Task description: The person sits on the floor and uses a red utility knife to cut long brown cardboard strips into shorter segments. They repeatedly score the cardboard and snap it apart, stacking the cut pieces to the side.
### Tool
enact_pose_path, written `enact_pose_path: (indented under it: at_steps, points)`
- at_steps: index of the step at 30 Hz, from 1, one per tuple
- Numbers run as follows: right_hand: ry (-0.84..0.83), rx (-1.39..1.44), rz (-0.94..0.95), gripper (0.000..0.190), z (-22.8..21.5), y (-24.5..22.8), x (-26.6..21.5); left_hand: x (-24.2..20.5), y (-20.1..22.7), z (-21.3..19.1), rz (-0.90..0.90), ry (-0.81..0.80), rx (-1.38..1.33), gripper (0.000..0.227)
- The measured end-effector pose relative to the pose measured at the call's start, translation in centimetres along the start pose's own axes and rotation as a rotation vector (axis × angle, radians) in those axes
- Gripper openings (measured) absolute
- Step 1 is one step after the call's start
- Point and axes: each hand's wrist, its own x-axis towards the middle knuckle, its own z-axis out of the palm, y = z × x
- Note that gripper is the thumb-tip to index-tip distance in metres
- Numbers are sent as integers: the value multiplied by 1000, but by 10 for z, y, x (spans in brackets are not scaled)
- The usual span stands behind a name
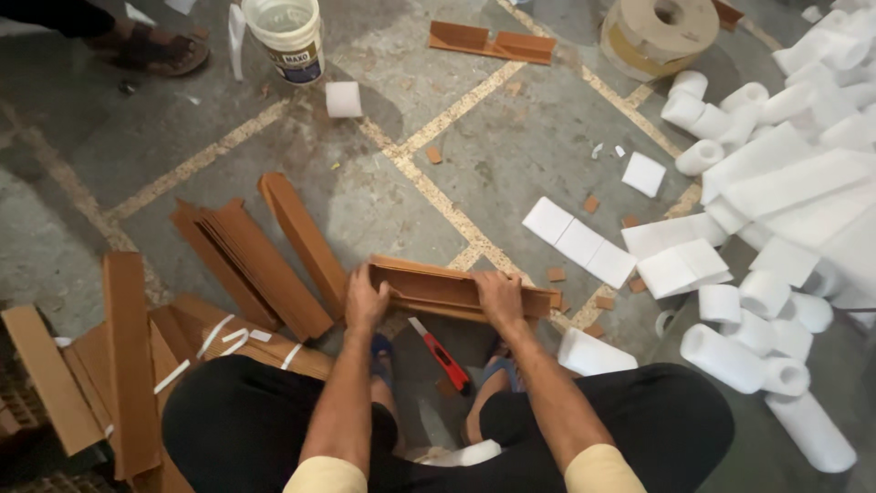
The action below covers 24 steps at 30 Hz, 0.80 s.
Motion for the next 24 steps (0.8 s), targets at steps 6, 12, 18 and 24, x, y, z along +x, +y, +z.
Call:
enact_pose_path:
  at_steps: [6,12,18,24]
  points:
    - [233,-231,125,82,-21,15,-36,-5,33,-16,-137,-16,91,49]
    - [328,168,825,72,-10,57,-63,-1,22,4,-86,144,45,49]
    - [529,350,768,61,16,72,-49,-1,10,12,-35,191,-107,46]
    - [468,369,896,48,4,67,-40,-3,19,1,-81,151,119,34]
